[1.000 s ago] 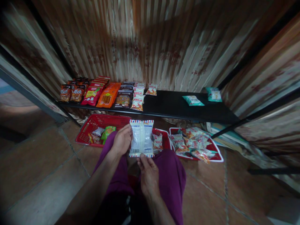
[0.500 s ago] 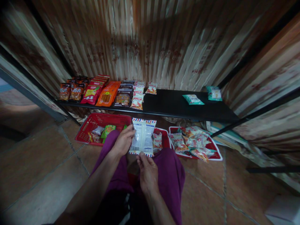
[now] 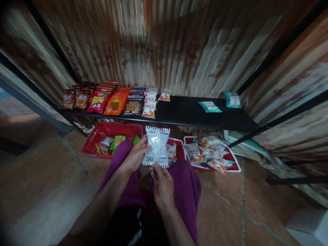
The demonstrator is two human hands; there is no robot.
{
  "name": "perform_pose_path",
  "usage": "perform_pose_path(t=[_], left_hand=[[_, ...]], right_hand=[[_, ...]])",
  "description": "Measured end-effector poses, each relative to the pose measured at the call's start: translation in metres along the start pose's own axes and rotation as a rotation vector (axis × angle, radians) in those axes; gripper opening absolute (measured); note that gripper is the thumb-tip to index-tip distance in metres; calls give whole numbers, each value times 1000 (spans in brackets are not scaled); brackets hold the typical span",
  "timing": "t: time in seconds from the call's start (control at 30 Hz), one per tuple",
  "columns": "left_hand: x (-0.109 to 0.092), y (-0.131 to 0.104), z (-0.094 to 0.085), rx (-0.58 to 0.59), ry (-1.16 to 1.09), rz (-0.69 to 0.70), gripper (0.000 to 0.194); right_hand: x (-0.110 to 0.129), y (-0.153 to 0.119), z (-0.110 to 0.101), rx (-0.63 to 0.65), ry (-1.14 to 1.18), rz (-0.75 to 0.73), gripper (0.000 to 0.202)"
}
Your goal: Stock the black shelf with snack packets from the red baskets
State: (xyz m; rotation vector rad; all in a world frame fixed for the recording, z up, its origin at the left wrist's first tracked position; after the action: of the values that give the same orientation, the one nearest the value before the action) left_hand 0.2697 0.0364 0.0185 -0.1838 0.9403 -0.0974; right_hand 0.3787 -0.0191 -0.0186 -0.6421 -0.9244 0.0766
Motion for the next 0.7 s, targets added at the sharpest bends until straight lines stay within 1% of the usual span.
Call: perform_pose_path(t=[0.1,0.23,0.43,0.57,0.63,0.7], left_hand=[[1,-1,1,1,9,14,46],[3,-2,1,35,3,14,53],[0,-8,2,78,-28,-41,65],[3,-7,1,41,-50,-62,68],[6,-4,-2,4,-48,-53,64],[8,-1,-6,-24,-46,-41,58]], right_hand=[[1,0,0,-13,9,-1,31],[2,1,1,-20,8,-20,31],[6,4,3,-5,13,-44,33],[9,5,6,-20,3,-36,35],[10,4,7,-17,-20,-44,34],[10,3,7,22,-70,-45,32]])
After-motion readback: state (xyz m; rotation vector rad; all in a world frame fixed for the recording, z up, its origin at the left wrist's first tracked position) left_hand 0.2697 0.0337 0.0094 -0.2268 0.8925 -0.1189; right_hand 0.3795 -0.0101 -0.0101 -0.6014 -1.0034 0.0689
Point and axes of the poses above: each hand's wrist, its own y-axis towards the middle knuckle, its own z-axis out of the palm, x = y × z, the point moved 2 cm from there along y, towards the middle knuckle, and after that the axes turned 4 degrees about -x, right-handed, at the moved point
